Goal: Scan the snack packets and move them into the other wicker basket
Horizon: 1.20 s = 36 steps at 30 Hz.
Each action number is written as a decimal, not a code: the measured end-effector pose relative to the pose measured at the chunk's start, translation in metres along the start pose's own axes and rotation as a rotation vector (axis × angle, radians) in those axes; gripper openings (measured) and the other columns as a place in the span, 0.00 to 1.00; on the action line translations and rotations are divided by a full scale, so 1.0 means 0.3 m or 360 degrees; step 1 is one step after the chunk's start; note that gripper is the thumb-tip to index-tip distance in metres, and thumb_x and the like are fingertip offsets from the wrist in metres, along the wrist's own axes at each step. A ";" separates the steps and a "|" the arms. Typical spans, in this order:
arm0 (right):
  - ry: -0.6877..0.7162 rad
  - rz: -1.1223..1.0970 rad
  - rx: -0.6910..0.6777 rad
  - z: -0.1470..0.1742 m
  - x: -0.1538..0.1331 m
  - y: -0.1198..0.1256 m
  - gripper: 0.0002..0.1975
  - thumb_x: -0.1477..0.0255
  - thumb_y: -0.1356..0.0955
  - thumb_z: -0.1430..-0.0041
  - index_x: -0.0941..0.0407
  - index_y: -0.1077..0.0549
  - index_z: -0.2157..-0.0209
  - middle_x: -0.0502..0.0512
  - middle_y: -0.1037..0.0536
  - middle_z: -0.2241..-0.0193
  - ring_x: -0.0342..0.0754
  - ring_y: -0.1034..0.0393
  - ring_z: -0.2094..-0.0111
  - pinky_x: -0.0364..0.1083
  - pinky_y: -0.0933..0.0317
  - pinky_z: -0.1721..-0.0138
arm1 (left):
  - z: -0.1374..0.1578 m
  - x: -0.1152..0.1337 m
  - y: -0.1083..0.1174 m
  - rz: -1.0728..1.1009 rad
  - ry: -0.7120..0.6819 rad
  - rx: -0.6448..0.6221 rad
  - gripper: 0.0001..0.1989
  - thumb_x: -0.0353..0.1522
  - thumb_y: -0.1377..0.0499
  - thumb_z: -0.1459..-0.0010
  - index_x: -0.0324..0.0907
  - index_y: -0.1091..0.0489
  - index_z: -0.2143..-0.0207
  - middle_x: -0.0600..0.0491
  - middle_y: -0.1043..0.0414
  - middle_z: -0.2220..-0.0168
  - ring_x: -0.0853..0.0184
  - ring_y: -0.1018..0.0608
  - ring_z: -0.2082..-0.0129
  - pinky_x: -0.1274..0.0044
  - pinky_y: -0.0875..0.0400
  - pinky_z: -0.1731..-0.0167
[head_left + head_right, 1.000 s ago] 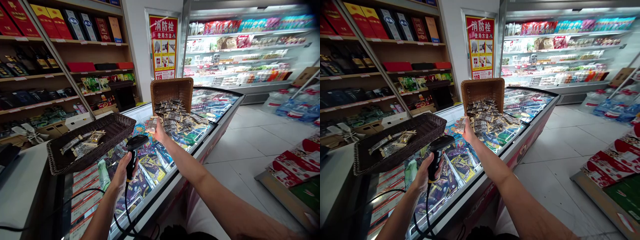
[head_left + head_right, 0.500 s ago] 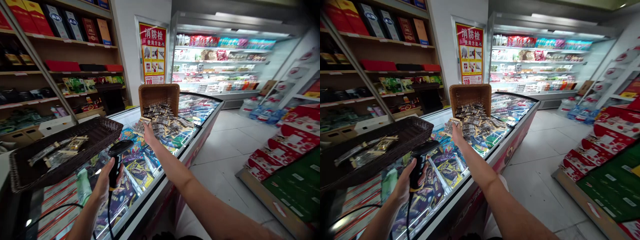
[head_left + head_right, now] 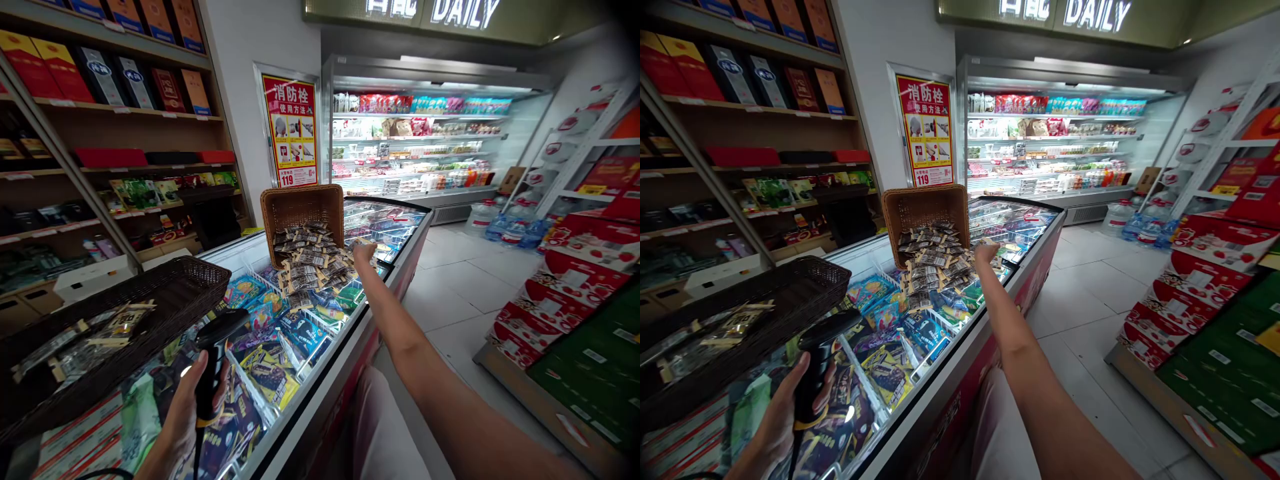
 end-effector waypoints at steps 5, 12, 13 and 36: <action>0.0037 0.0084 0.0036 -0.058 0.050 0.044 0.15 0.76 0.25 0.56 0.53 0.33 0.68 0.69 0.30 0.45 0.61 0.33 0.40 0.67 0.31 0.46 | -0.025 -0.055 0.025 -0.0036 0.0092 -0.0002 0.29 0.57 0.33 0.51 0.44 0.30 0.60 0.63 0.40 0.83 0.74 0.43 0.86 0.80 0.44 0.85; 0.0505 0.0466 0.0153 0.086 -0.021 -0.045 0.13 0.81 0.29 0.53 0.52 0.36 0.73 0.63 0.30 0.45 0.64 0.51 0.30 0.69 0.49 0.32 | -0.029 -0.098 0.037 -0.0029 0.0091 -0.0064 0.29 0.60 0.37 0.48 0.42 0.33 0.70 0.60 0.41 0.87 0.75 0.42 0.88 0.82 0.48 0.86; 0.0590 0.0463 0.0026 0.134 -0.038 -0.119 0.11 0.80 0.30 0.51 0.52 0.34 0.72 0.63 0.29 0.46 0.63 0.50 0.30 0.67 0.49 0.32 | -0.025 -0.096 0.031 -0.0011 0.0079 -0.0075 0.29 0.60 0.38 0.47 0.42 0.33 0.70 0.60 0.41 0.87 0.75 0.41 0.88 0.82 0.48 0.86; 0.1032 0.1123 -0.3037 1.686 0.396 -1.472 0.15 0.80 0.24 0.68 0.52 0.31 0.83 0.40 0.36 0.86 0.44 0.31 0.76 0.47 0.28 0.63 | -0.036 -0.148 0.059 0.0099 -0.0047 0.0067 0.27 0.59 0.40 0.47 0.45 0.37 0.72 0.62 0.39 0.84 0.73 0.38 0.87 0.78 0.48 0.84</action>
Point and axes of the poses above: each hand's wrist, its own z-axis away from the middle knuckle, its own y-axis out of the back of the hand, x = y × z, the point moved 6 cm from there along -z, towards the middle knuckle
